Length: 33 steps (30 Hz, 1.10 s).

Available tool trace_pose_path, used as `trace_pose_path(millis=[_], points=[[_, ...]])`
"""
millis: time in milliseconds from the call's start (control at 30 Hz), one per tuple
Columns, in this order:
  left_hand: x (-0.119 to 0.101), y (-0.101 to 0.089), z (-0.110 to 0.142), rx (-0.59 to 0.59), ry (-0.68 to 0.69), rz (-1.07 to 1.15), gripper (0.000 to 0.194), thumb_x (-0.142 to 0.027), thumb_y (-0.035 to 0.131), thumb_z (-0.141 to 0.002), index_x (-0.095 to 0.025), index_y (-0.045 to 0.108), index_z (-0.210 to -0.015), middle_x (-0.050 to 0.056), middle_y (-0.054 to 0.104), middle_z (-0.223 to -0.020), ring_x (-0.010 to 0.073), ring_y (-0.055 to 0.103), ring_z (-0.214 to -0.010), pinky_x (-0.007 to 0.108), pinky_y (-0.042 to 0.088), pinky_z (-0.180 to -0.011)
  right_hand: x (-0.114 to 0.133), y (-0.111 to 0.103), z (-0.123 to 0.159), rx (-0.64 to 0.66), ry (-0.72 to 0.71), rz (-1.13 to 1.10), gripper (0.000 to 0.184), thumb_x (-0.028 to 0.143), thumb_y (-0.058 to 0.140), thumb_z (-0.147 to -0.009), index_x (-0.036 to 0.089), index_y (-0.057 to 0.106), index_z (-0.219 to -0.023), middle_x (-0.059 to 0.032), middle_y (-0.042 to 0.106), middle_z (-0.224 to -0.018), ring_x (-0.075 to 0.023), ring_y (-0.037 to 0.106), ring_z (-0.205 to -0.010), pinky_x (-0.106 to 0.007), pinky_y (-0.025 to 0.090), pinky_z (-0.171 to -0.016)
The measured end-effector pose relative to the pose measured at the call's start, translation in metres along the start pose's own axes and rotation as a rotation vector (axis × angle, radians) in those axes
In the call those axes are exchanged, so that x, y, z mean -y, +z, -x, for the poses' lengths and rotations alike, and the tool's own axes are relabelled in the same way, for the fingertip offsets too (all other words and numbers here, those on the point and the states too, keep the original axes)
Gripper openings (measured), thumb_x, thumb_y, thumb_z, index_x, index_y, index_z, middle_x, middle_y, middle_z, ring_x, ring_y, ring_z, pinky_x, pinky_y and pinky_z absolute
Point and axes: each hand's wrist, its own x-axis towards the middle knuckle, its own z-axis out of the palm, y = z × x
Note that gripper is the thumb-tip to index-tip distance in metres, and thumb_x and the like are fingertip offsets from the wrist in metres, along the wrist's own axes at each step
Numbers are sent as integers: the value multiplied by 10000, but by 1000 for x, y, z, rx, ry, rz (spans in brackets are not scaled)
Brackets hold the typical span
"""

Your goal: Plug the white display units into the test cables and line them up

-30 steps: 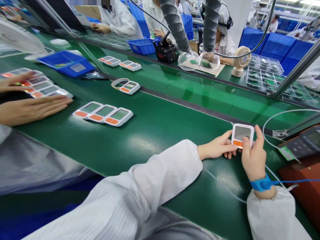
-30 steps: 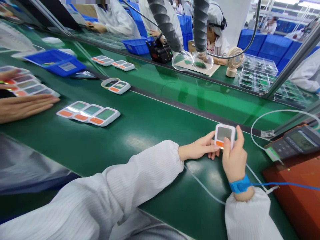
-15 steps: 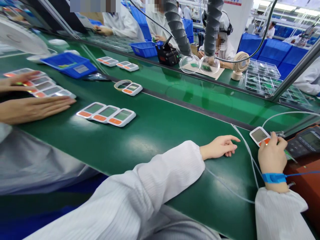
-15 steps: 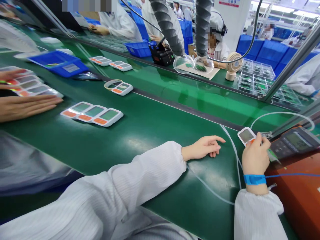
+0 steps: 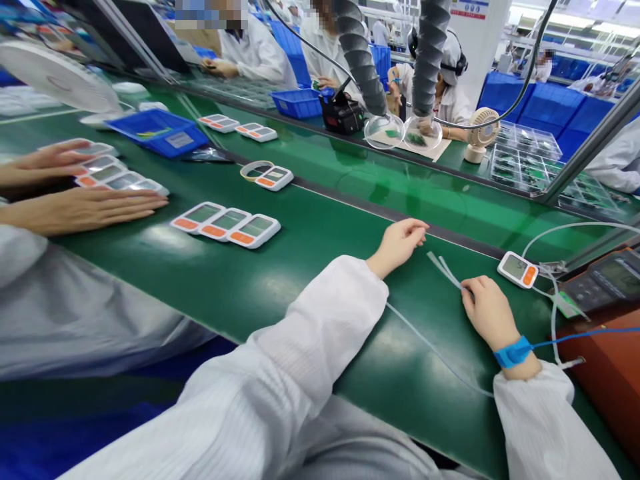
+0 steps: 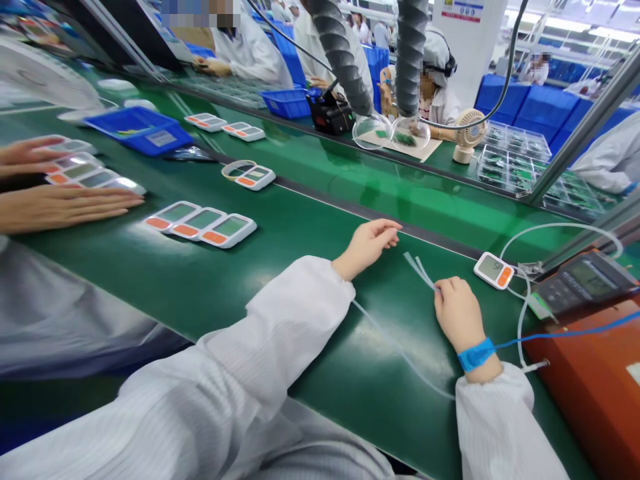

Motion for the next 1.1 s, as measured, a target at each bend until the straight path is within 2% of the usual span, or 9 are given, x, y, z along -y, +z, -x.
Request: trace_pose_path(millis=[133, 267, 367, 500, 633, 733, 900, 1000, 1100], points=[[10, -49, 11, -195, 103, -409, 309, -361, 537, -880, -170, 719, -1042, 78, 746, -1002, 206, 670, -893, 338, 528, -850, 7, -2, -2, 46, -93, -100, 64, 162, 640, -948, 149, 632, -887, -67, 595, -950, -220, 567, -924, -309, 444, -820], [30, -122, 34, -399, 115, -863, 355, -354, 530, -870, -161, 684, -1125, 159, 656, -1248, 327, 542, -1268, 493, 383, -1128, 14, -4, -1, 118, -181, -191, 53, 108, 633, -915, 146, 608, -887, -36, 589, -865, -191, 571, -823, -290, 437, -741], [47, -183, 51, -584, -41, -1097, 599, -432, 603, -857, -118, 528, -1362, 218, 396, -1553, 472, 251, -1465, 690, 246, -1138, 24, -8, 2, 172, -268, -263, 150, 86, 587, -938, 153, 640, -1061, -16, 619, -911, -167, 601, -845, -275, 460, -776], [63, -228, 66, -542, -337, -1189, 620, -479, 544, -905, -70, 471, -1366, 238, 425, -1525, 520, 315, -1396, 747, 305, -1047, 34, -8, 6, 238, -384, -388, 238, 103, 495, -998, 179, 650, -1163, -13, 645, -1029, -156, 629, -913, -270, 489, -848], [67, -221, 69, -426, -230, -1262, 550, -461, 491, -897, -82, 532, -1292, 225, 545, -1407, 435, 453, -1311, 614, 373, -1072, 31, 0, 7, 123, -346, -448, 394, 56, 359, -989, 142, 621, -1271, -54, 633, -1122, -165, 629, -979, -276, 515, -883], [69, -204, 64, -378, -85, -1213, 538, -477, 485, -871, -118, 581, -1260, 204, 588, -1339, 373, 502, -1271, 514, 365, -1115, 23, 7, 6, 33, -272, -289, 577, -12, 331, -911, 167, 574, -1403, -62, 612, -1171, -163, 617, -979, -269, 530, -859], [66, -179, 38, -386, -132, -1058, 657, -504, 596, -792, -107, 574, -1315, 237, 565, -1370, 424, 496, -1279, 561, 367, -1102, 15, 14, 5, -69, -102, -16, 253, 105, 467, -976, 127, 714, -1026, -135, 607, -1095, -278, 571, -970, -409, 530, -865], [51, -144, 25, -347, -128, -736, 690, -491, 696, -734, -121, 571, -1302, 189, 643, -1248, 362, 583, -1167, 510, 424, -1070, 14, 16, 4, -98, -156, -5, 181, 196, 560, -994, 112, 691, -1086, -158, 578, -1211, -320, 539, -1082, -467, 513, -927], [23, -82, 26, -207, -119, -183, 637, -489, 666, -802, -174, 527, -1337, 110, 662, -1115, 238, 649, -910, 393, 532, -846, 13, 18, 2, -54, -354, -66, 259, 167, 544, -1000, 163, 637, -1242, -117, 551, -1306, -289, 508, -1208, -449, 501, -980]])
